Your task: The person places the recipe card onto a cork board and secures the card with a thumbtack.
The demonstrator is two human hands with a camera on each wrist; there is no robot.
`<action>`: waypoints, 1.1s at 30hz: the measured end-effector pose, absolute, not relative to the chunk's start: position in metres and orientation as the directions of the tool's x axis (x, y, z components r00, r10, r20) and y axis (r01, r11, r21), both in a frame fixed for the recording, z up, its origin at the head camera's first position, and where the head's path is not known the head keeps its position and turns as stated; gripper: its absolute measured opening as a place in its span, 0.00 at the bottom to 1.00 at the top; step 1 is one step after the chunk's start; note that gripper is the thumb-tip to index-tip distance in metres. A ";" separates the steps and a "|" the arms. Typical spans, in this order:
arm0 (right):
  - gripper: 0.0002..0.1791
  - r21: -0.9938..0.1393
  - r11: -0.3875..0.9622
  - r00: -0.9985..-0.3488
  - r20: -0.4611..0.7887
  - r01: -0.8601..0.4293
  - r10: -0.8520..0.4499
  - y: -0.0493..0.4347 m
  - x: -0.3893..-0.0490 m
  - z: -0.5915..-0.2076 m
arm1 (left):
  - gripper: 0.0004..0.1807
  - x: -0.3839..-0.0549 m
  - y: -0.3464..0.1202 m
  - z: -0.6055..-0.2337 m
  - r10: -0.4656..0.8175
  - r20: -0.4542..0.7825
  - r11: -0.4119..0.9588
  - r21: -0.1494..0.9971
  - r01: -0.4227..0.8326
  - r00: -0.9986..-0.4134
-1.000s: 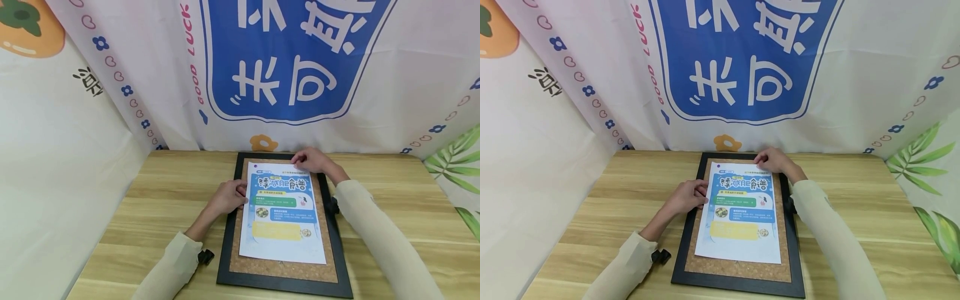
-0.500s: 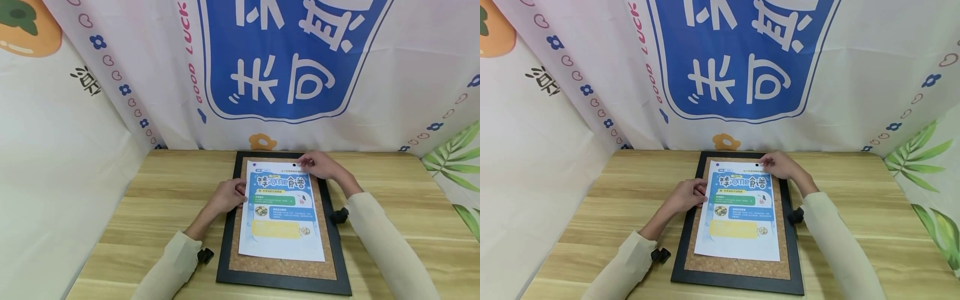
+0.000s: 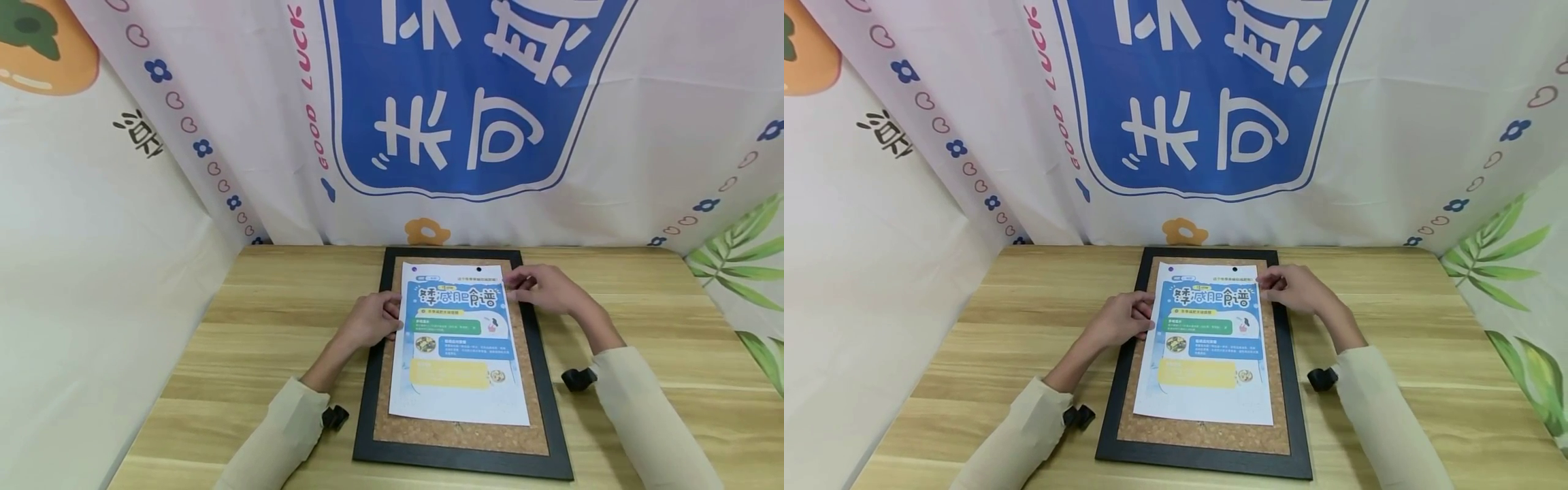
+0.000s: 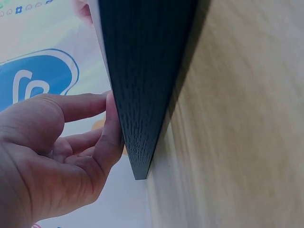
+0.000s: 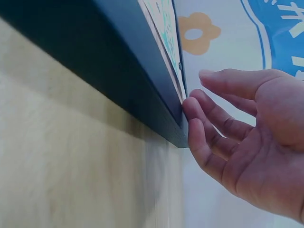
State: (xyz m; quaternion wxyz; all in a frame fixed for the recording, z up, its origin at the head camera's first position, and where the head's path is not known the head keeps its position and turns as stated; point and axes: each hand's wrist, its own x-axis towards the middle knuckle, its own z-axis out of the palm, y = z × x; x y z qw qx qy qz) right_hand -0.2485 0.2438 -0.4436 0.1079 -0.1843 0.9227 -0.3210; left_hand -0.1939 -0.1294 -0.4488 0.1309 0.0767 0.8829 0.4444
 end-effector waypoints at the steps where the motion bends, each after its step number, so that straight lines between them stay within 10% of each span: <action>1: 0.17 -0.633 0.725 -0.907 -0.083 -0.271 -0.412 0.245 -0.246 -0.443 | 0.28 -0.194 -0.129 -0.449 0.251 -0.164 0.593 0.805 0.018 -0.954; 33: 0.15 -0.626 0.718 -0.914 -0.021 -0.304 -0.405 0.279 -0.179 -0.449 | 0.28 -0.194 -0.130 -0.450 0.253 -0.163 0.589 0.808 0.018 -0.954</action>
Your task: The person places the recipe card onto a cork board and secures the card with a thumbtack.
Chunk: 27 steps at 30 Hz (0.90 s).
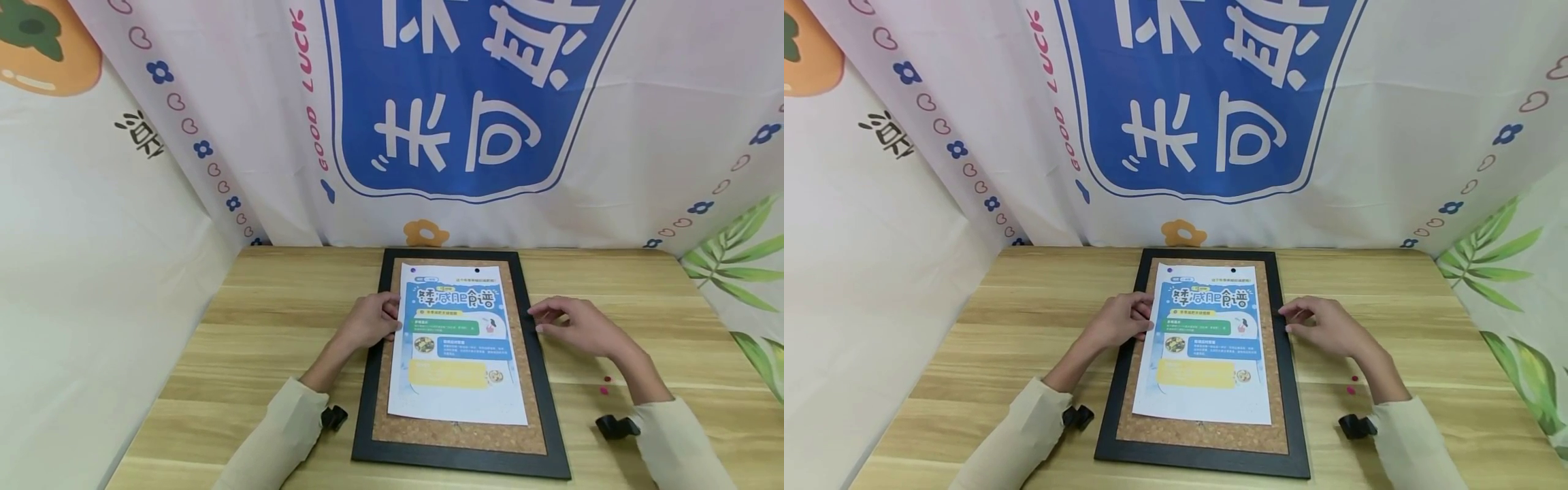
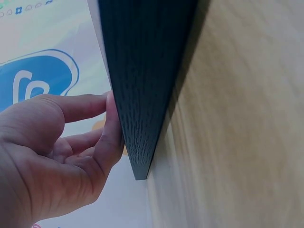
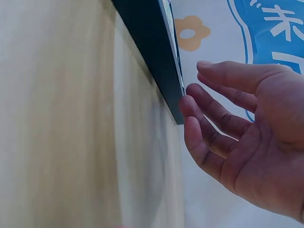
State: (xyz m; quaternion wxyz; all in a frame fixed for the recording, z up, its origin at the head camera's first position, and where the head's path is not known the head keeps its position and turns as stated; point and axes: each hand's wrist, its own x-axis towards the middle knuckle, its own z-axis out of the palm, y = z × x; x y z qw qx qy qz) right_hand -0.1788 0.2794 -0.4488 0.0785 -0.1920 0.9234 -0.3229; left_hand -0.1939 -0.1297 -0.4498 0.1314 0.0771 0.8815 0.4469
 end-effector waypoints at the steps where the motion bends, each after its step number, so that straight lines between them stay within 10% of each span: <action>1: 0.15 -0.625 0.720 -0.914 -0.024 -0.302 -0.405 0.282 -0.176 -0.449 | 0.28 -0.194 -0.130 -0.450 0.253 -0.164 0.590 0.807 0.017 -0.954; 27: 0.14 -0.622 0.750 -0.934 -0.082 -0.224 -0.348 0.346 -0.140 -0.464 | 0.27 -0.193 -0.130 -0.450 0.252 -0.164 0.601 0.799 0.021 -0.954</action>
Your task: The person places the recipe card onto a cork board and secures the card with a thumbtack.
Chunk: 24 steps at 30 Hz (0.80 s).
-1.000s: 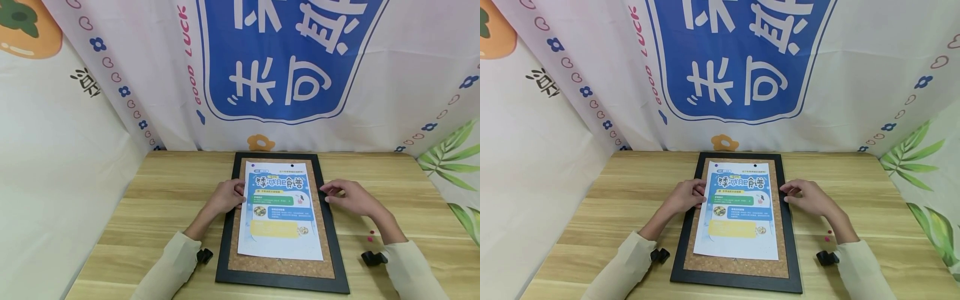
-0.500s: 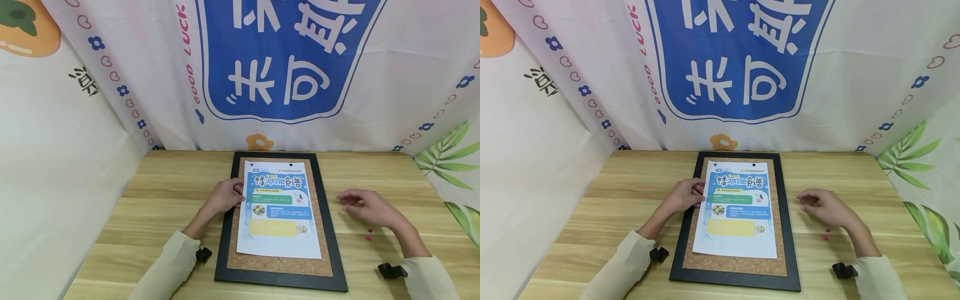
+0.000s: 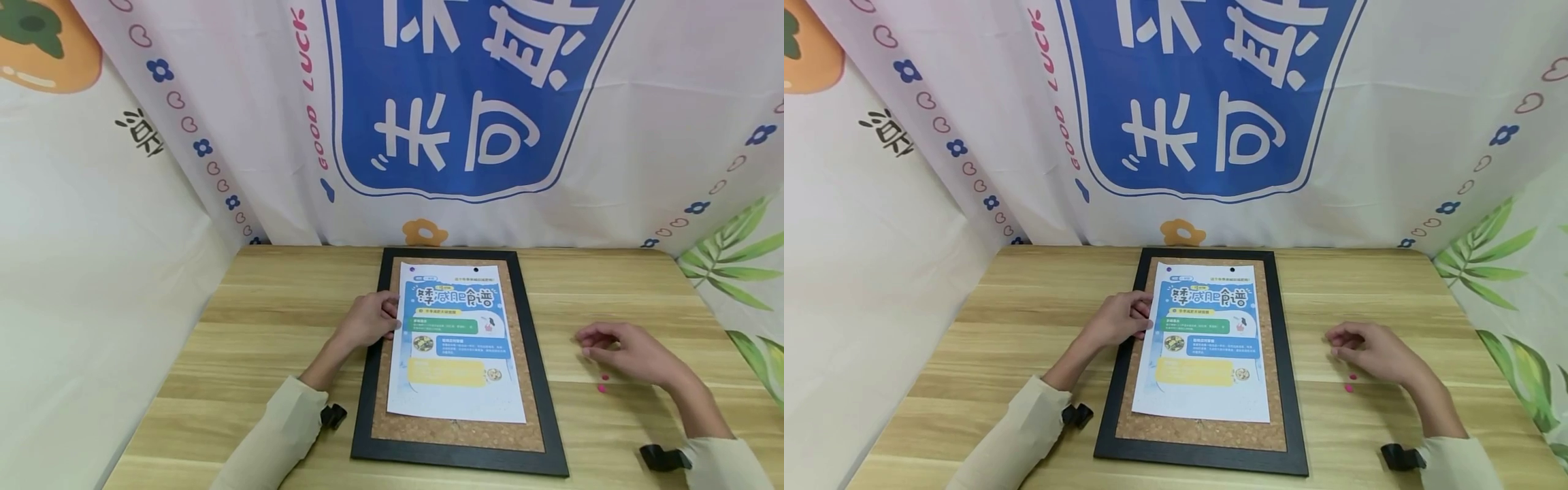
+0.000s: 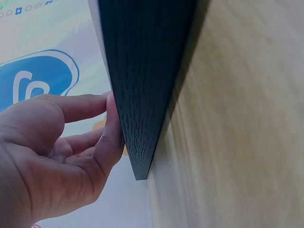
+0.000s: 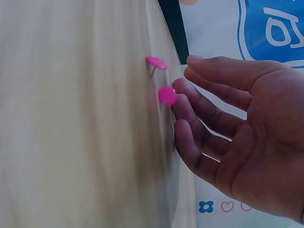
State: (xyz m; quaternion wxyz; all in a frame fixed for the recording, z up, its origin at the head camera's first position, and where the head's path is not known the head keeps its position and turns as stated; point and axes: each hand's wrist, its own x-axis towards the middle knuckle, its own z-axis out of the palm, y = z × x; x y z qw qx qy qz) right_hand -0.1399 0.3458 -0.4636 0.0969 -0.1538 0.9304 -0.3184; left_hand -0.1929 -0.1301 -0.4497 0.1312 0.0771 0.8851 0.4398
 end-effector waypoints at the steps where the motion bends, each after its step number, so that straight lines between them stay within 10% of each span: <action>1: 0.14 -0.623 0.751 -0.936 -0.087 -0.216 -0.342 0.347 -0.139 -0.464 | 0.27 -0.193 -0.130 -0.450 0.252 -0.165 0.601 0.799 0.020 -0.953; 24: 0.10 -0.613 0.774 -0.941 -0.145 -0.157 -0.305 0.369 -0.112 -0.468 | 0.28 -0.192 -0.128 -0.447 0.251 -0.162 0.614 0.788 0.027 -0.954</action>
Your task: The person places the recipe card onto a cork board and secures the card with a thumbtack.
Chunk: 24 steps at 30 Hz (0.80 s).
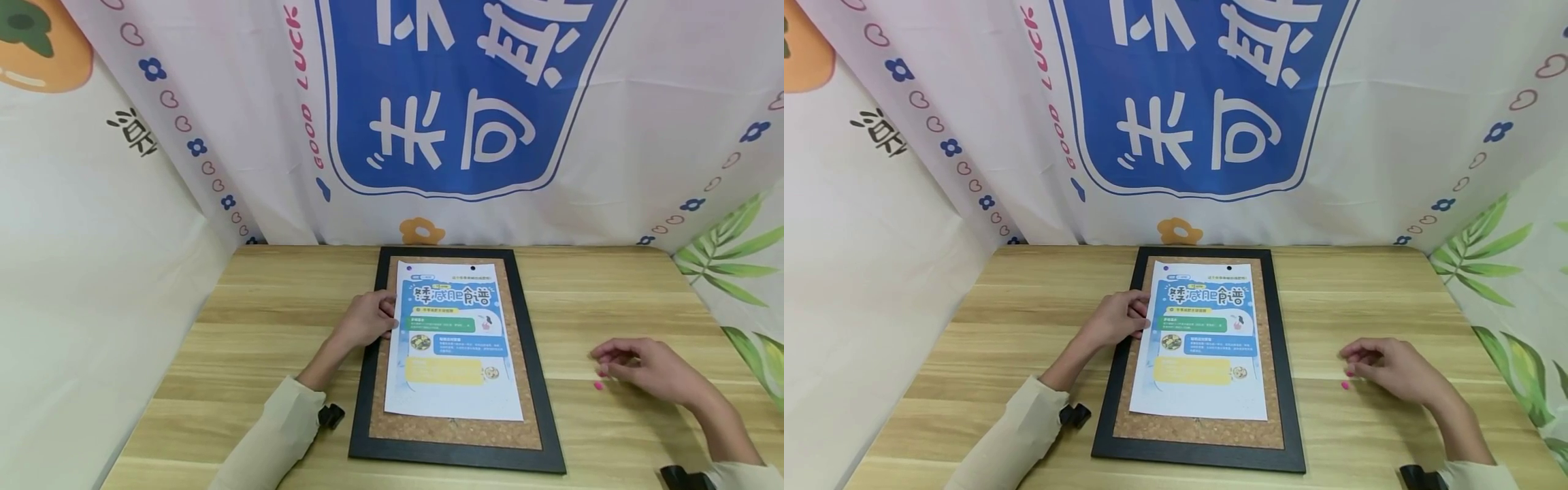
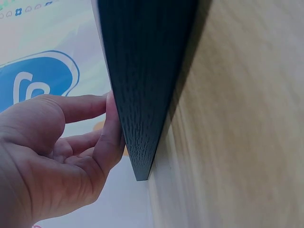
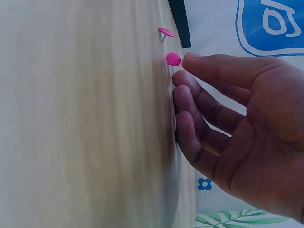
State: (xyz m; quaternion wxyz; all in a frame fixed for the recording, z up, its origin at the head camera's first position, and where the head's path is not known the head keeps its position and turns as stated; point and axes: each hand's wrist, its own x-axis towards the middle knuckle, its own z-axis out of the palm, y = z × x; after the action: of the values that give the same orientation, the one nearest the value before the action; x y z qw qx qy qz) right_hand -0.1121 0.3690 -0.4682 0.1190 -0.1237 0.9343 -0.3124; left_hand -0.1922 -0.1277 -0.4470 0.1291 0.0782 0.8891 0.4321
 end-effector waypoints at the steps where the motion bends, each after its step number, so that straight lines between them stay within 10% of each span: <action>1: 0.10 -0.612 0.775 -0.941 -0.146 -0.156 -0.305 0.369 -0.111 -0.468 | 0.28 -0.192 -0.128 -0.447 0.249 -0.162 0.615 0.788 0.026 -0.955; 24: 0.07 -0.589 0.780 -0.944 -0.082 -0.212 -0.318 0.364 -0.098 -0.474 | 0.29 -0.193 -0.128 -0.448 0.240 -0.165 0.618 0.786 0.020 -0.957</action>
State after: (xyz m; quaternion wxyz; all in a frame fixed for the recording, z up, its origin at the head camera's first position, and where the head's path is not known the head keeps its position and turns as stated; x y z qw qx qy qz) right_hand -0.0975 0.3637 -0.4735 0.0887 -0.1410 0.9392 -0.3002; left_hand -0.1927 -0.1281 -0.4483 0.1279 0.0730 0.8903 0.4310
